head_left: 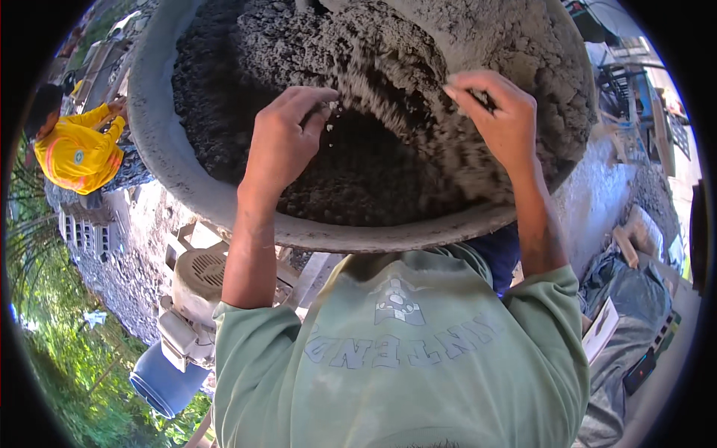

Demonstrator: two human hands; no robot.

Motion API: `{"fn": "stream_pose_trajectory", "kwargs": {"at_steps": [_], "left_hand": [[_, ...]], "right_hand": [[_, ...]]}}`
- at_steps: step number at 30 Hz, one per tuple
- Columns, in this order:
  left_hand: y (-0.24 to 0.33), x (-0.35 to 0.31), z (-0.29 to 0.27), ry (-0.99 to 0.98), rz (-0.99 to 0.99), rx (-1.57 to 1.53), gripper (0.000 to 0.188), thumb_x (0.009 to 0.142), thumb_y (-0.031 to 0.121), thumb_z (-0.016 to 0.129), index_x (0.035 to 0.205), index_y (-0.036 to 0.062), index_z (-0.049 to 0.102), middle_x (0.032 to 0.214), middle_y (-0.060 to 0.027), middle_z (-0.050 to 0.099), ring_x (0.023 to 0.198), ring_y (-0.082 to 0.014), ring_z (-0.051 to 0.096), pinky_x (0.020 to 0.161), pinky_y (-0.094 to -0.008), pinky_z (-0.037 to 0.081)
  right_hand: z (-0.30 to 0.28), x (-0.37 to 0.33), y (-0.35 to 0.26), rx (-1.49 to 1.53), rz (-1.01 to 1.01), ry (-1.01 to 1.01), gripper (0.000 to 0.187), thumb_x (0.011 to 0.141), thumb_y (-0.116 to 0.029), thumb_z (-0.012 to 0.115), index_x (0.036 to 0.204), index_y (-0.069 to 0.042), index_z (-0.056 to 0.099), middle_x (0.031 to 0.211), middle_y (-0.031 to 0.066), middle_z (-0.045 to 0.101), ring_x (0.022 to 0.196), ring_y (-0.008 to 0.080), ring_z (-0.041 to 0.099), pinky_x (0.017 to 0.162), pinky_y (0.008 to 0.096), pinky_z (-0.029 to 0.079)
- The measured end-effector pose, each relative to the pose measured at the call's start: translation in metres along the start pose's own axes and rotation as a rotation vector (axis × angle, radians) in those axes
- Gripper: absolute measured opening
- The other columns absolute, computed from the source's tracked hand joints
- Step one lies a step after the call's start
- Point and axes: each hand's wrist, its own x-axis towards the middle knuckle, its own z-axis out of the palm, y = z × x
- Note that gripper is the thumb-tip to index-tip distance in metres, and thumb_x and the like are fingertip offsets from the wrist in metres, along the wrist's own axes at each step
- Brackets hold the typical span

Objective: The person wipes their hands with a cloth, places it on cinder blocks, and approaches a running concrete mixer. They reach inside the mixer tub to feel and remove clumps from the concrete mixture by hand.

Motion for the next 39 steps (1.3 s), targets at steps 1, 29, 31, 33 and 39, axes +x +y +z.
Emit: {"fn": "stream_pose_trajectory", "kwargs": {"at_steps": [1, 29, 31, 33, 39], "left_hand": [[0.001, 0.001, 0.003, 0.037, 0.008, 0.022, 0.024, 0.078, -0.002, 0.064, 0.101, 0.0037, 0.066, 0.096, -0.0141, 0.065, 0.086, -0.0315, 0.064, 0.076, -0.0347, 0.051], [-0.027, -0.047, 0.236, -0.982, 0.883, 0.284, 0.024, 0.075, 0.021, 0.060, 0.099, 0.0212, 0.064, 0.111, 0.0004, 0.057, 0.110, -0.0192, 0.046, 0.088, -0.0379, 0.036], [-0.030, -0.047, 0.237, -0.929, 0.872, 0.270, 0.023, 0.076, 0.021, 0.060, 0.099, 0.0200, 0.064, 0.108, -0.0010, 0.058, 0.108, -0.0206, 0.047, 0.088, -0.0387, 0.036], [-0.031, -0.044, 0.236, -0.873, 0.869, 0.250, 0.022, 0.077, 0.021, 0.061, 0.098, 0.0188, 0.064, 0.105, -0.0023, 0.058, 0.107, -0.0219, 0.048, 0.088, -0.0395, 0.036], [-0.021, -0.016, 0.216, -0.687, -0.253, -0.315, 0.025, 0.086, 0.020, 0.061, 0.105, 0.0029, 0.063, 0.094, -0.0121, 0.067, 0.090, -0.0255, 0.062, 0.084, -0.0375, 0.047]], "right_hand": [[0.001, 0.001, 0.002, -0.007, 0.005, 0.004, 0.016, 0.080, -0.013, 0.071, 0.091, -0.003, 0.067, 0.093, 0.0089, 0.069, 0.085, 0.0242, 0.067, 0.075, 0.0311, 0.053], [-0.073, -0.098, 0.060, -0.413, 0.598, -0.549, 0.048, 0.079, -0.026, 0.069, 0.121, -0.006, 0.057, 0.109, 0.0165, 0.064, 0.103, 0.0337, 0.059, 0.091, 0.0426, 0.043], [-0.076, -0.101, 0.062, -0.487, 0.561, -0.520, 0.046, 0.079, -0.026, 0.069, 0.119, -0.005, 0.059, 0.106, 0.0165, 0.065, 0.101, 0.0337, 0.060, 0.090, 0.0417, 0.044], [-0.080, -0.099, 0.062, -0.480, 0.543, -0.446, 0.042, 0.080, -0.026, 0.069, 0.116, -0.006, 0.061, 0.104, 0.0158, 0.066, 0.098, 0.0331, 0.061, 0.087, 0.0409, 0.046], [-0.089, -0.118, 0.080, -0.470, 0.664, 0.012, 0.029, 0.082, -0.026, 0.068, 0.105, -0.009, 0.067, 0.096, 0.0109, 0.069, 0.087, 0.0303, 0.065, 0.077, 0.0375, 0.050]]}}
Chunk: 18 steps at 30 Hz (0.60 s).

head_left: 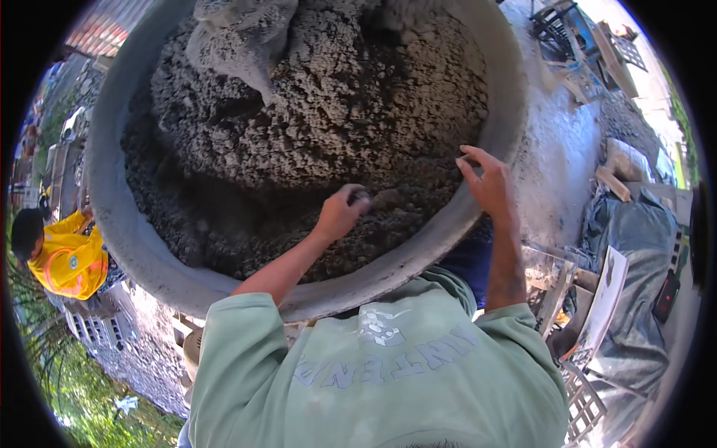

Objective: The person wipes their hands with a cloth, places it on cinder blocks, and approaches a running concrete mixer. They reach inside the mixer tub to feel and remove clumps from the concrete mixture by hand.

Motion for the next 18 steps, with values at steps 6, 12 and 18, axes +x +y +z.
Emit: {"fn": "stream_pose_trajectory", "kwargs": {"at_steps": [6, 12, 18], "left_hand": [[0.047, -0.030, 0.058, -0.261, -0.137, -0.296, 0.039, 0.088, 0.017, 0.063, 0.125, 0.0035, 0.057, 0.102, -0.0076, 0.067, 0.090, -0.0153, 0.061, 0.084, -0.0279, 0.046], [0.061, -0.029, 0.040, -0.326, -0.285, -0.359, 0.039, 0.088, 0.014, 0.064, 0.126, 0.0080, 0.058, 0.098, -0.0024, 0.067, 0.088, -0.0077, 0.056, 0.084, -0.0265, 0.046], [0.065, -0.003, 0.001, -0.216, -0.159, -0.309, 0.040, 0.085, 0.017, 0.066, 0.123, 0.0081, 0.059, 0.099, -0.0046, 0.069, 0.090, -0.0072, 0.058, 0.083, -0.0284, 0.047]], "right_hand": [[0.009, -0.003, 0.009, 0.034, 0.050, 0.240, 0.025, 0.083, -0.028, 0.068, 0.101, -0.012, 0.069, 0.091, 0.0072, 0.070, 0.081, 0.0263, 0.067, 0.072, 0.0363, 0.051], [0.001, 0.021, 0.012, 0.052, -0.015, -0.080, 0.025, 0.084, -0.025, 0.065, 0.103, -0.010, 0.068, 0.087, 0.0093, 0.069, 0.078, 0.0285, 0.066, 0.072, 0.0366, 0.051], [0.013, 0.178, 0.070, -0.585, -0.112, -0.472, 0.019, 0.079, -0.008, 0.058, 0.095, -0.003, 0.067, 0.099, 0.0178, 0.066, 0.094, 0.0314, 0.065, 0.080, 0.0418, 0.053]]}}
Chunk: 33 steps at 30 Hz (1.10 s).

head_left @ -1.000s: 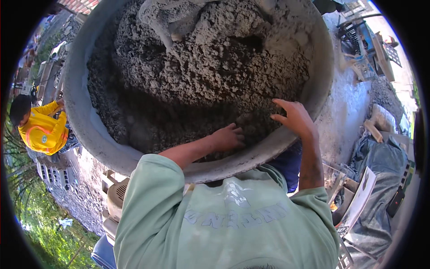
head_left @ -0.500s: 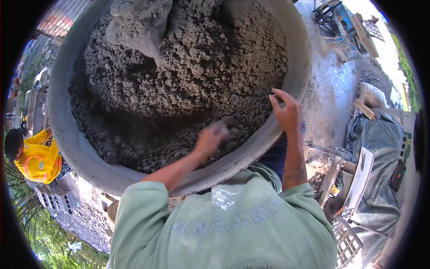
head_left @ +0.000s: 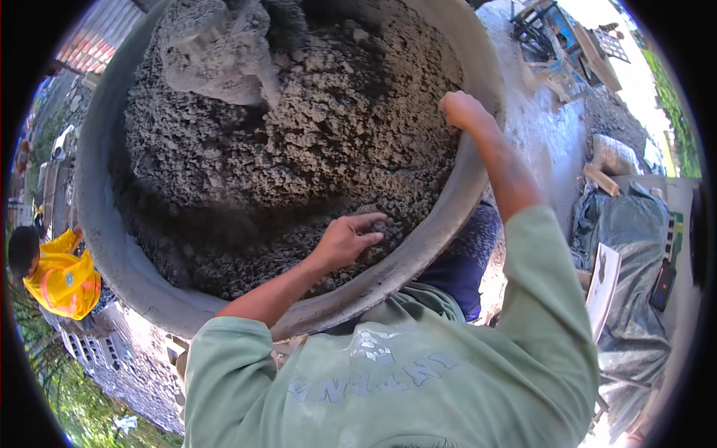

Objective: The person wipes their hands with a cloth, places it on cinder blocks, and approaches a running concrete mixer. They reach inside the mixer tub to feel and remove clumps from the concrete mixture by hand.

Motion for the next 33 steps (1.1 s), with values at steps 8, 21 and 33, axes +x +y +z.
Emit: {"fn": "stream_pose_trajectory", "kwargs": {"at_steps": [8, 21, 33], "left_hand": [[0.014, -0.041, -0.061, 0.297, 0.089, 0.202, 0.041, 0.078, 0.022, 0.071, 0.118, 0.0192, 0.064, 0.086, -0.0168, 0.066, 0.083, -0.0293, 0.065, 0.082, -0.0370, 0.049], [-0.023, -0.110, -0.085, 0.385, -0.021, 0.389, 0.039, 0.080, 0.029, 0.068, 0.118, 0.0235, 0.065, 0.088, -0.0090, 0.069, 0.087, -0.0289, 0.064, 0.093, -0.0433, 0.037], [-0.023, -0.115, -0.108, 0.702, 0.045, 0.196, 0.037, 0.079, 0.021, 0.067, 0.111, 0.0044, 0.062, 0.100, -0.0172, 0.066, 0.089, -0.0283, 0.065, 0.078, -0.0354, 0.049]], "right_hand": [[0.108, 0.057, 0.068, -0.304, 0.292, -0.076, 0.019, 0.086, -0.013, 0.054, 0.100, -0.010, 0.068, 0.108, 0.0105, 0.065, 0.104, 0.0278, 0.062, 0.085, 0.0450, 0.051], [0.120, 0.060, 0.078, -0.567, 0.118, -0.058, 0.018, 0.085, -0.016, 0.055, 0.095, -0.010, 0.069, 0.102, 0.0114, 0.067, 0.094, 0.0277, 0.066, 0.077, 0.0402, 0.055], [-0.032, -0.024, -0.092, 0.517, -0.452, -0.455, 0.039, 0.088, -0.018, 0.060, 0.121, 0.003, 0.055, 0.105, 0.0139, 0.064, 0.093, 0.0191, 0.059, 0.083, 0.0331, 0.046]]}}
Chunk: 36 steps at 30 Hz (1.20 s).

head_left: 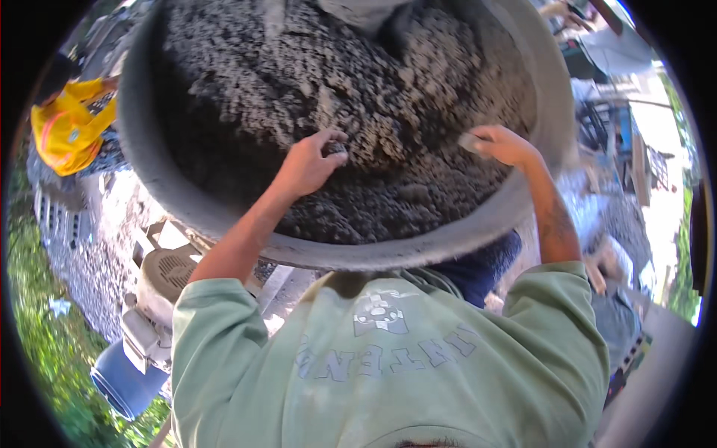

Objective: The person wipes their hands with a cloth, places it on cinder blocks, and approaches a running concrete mixer. They reach inside the mixer tub to feel and remove clumps from the concrete mixture by hand.

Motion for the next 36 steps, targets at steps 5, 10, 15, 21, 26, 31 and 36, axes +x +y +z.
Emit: {"fn": "stream_pose_trajectory", "kwargs": {"at_steps": [5, 10, 15, 21, 26, 31, 36], "left_hand": [[0.012, -0.017, 0.037, 0.087, 0.139, -0.184, 0.034, 0.081, 0.016, 0.068, 0.111, 0.0039, 0.062, 0.104, -0.0172, 0.066, 0.094, -0.0278, 0.064, 0.082, -0.0341, 0.049], [0.005, -0.062, 0.049, -0.647, 0.205, 0.135, 0.047, 0.076, 0.012, 0.070, 0.121, 0.0029, 0.059, 0.099, -0.0139, 0.069, 0.092, -0.0237, 0.066, 0.083, -0.0310, 0.050], [0.005, -0.070, 0.040, -0.680, 0.102, 0.012, 0.044, 0.070, 0.015, 0.069, 0.113, 0.0033, 0.063, 0.098, -0.0162, 0.068, 0.087, -0.0280, 0.066, 0.079, -0.0345, 0.051], [0.022, -0.060, 0.069, -0.311, -0.291, -1.009, 0.046, 0.086, 0.026, 0.063, 0.126, 0.0071, 0.053, 0.106, -0.0099, 0.061, 0.084, -0.0193, 0.062, 0.068, -0.0350, 0.055], [0.069, -0.059, 0.068, -0.306, -0.292, -1.800, 0.040, 0.094, 0.049, 0.045, 0.091, 0.0107, 0.056, 0.072, -0.0008, 0.055, 0.062, -0.0135, 0.053, 0.055, -0.0304, 0.051], [-0.003, -0.108, -0.053, 0.348, 0.189, -1.725, 0.020, 0.093, 0.025, 0.053, 0.080, 0.0106, 0.051, 0.061, 0.0022, 0.047, 0.050, -0.0124, 0.047, 0.041, -0.0282, 0.040], [-0.035, -0.337, -0.308, 1.417, 1.059, -1.665, 0.096, 0.092, 0.062, 0.033, 0.141, -0.0019, -0.019, 0.146, -0.0368, -0.001, 0.133, -0.0525, 0.019, 0.105, -0.0574, 0.034]], "right_hand": [[0.071, -0.028, -0.062, -0.336, -0.126, 0.287, 0.031, 0.088, -0.018, 0.057, 0.116, -0.004, 0.059, 0.105, 0.0174, 0.063, 0.093, 0.0314, 0.061, 0.086, 0.0409, 0.046], [0.117, -0.052, -0.065, -0.342, -0.224, -0.365, 0.029, 0.088, -0.022, 0.059, 0.109, -0.004, 0.064, 0.101, 0.0168, 0.066, 0.094, 0.0323, 0.061, 0.086, 0.0417, 0.047], [0.100, -0.050, -0.075, 0.006, -0.114, -0.324, 0.037, 0.088, -0.030, 0.061, 0.111, -0.001, 0.063, 0.111, 0.0170, 0.064, 0.103, 0.0300, 0.061, 0.090, 0.0370, 0.046], [0.118, -0.070, -0.164, 0.327, -0.158, 0.165, 0.034, 0.086, -0.014, 0.057, 0.114, 0.005, 0.060, 0.105, 0.0150, 0.066, 0.099, 0.0194, 0.060, 0.091, 0.0307, 0.043], [0.126, -0.060, -0.198, 0.111, -0.328, 0.330, 0.035, 0.082, -0.013, 0.064, 0.112, 0.005, 0.059, 0.118, 0.0140, 0.061, 0.109, 0.0228, 0.056, 0.095, 0.0352, 0.041], [0.089, -0.055, -0.172, 0.241, -0.501, 0.718, 0.050, 0.090, -0.024, 0.061, 0.131, 0.000, 0.046, 0.130, 0.0140, 0.051, 0.121, 0.0252, 0.049, 0.100, 0.0372, 0.039], [0.052, -0.059, -0.121, 0.199, -0.367, 0.950, 0.045, 0.093, -0.022, 0.058, 0.131, 0.000, 0.047, 0.130, 0.0125, 0.053, 0.118, 0.0240, 0.051, 0.098, 0.0359, 0.041]]}}
